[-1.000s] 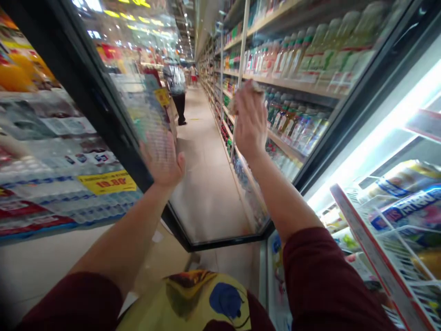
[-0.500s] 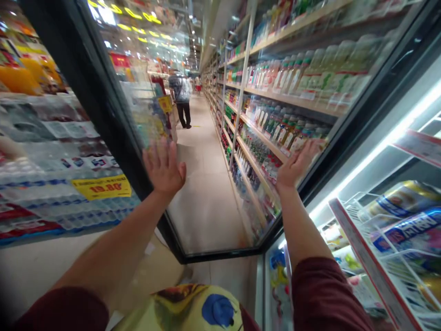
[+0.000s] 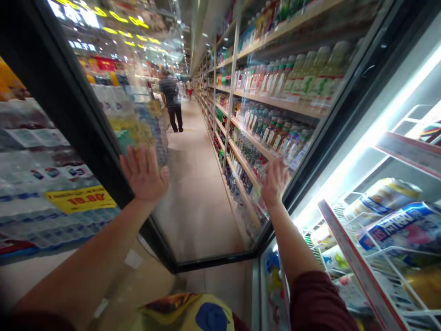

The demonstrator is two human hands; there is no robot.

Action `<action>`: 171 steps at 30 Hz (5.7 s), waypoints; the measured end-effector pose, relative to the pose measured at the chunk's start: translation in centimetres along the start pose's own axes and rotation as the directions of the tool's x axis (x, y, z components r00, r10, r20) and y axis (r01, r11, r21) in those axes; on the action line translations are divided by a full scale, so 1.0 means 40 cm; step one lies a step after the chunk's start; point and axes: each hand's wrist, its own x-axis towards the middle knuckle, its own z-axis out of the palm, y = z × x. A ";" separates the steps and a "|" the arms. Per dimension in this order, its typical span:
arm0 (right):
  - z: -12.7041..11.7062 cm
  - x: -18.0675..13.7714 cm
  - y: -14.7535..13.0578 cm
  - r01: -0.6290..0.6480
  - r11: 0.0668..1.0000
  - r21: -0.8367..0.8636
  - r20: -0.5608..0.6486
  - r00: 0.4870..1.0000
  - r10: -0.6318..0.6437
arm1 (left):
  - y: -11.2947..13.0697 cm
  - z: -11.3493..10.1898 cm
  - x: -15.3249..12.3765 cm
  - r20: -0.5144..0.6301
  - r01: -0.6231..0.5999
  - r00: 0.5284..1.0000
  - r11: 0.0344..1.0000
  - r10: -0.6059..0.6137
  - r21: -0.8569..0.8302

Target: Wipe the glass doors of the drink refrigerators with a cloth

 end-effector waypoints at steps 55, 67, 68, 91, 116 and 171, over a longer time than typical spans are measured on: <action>0.185 0.167 -0.498 0.400 0.913 0.085 -0.078 0.916 -0.394 | -0.049 0.046 0.015 -0.147 -0.266 0.946 0.952 0.288 0.151; 0.193 0.193 -0.638 0.066 0.953 0.295 0.190 0.974 -0.127 | -0.037 0.057 0.031 -0.184 -0.261 0.953 0.960 0.239 -0.102; 0.196 0.182 -0.653 0.058 0.937 0.345 0.233 0.962 -0.146 | -0.020 0.051 0.026 -0.182 -0.277 0.953 0.937 0.241 -0.212; 0.212 -0.081 -0.209 -0.017 0.933 -0.360 -0.084 0.996 -0.014 | 0.256 0.142 0.140 -0.149 -0.277 0.947 0.958 0.285 0.075; 0.224 -0.091 -0.191 0.075 0.934 -0.350 -0.119 0.985 -0.124 | -0.029 0.107 0.053 -0.181 -0.144 0.966 0.966 0.184 0.214; 0.216 -0.083 -0.195 0.052 0.938 -0.343 -0.137 0.985 -0.104 | 0.364 0.105 0.521 0.217 -0.867 0.465 0.491 0.859 -0.087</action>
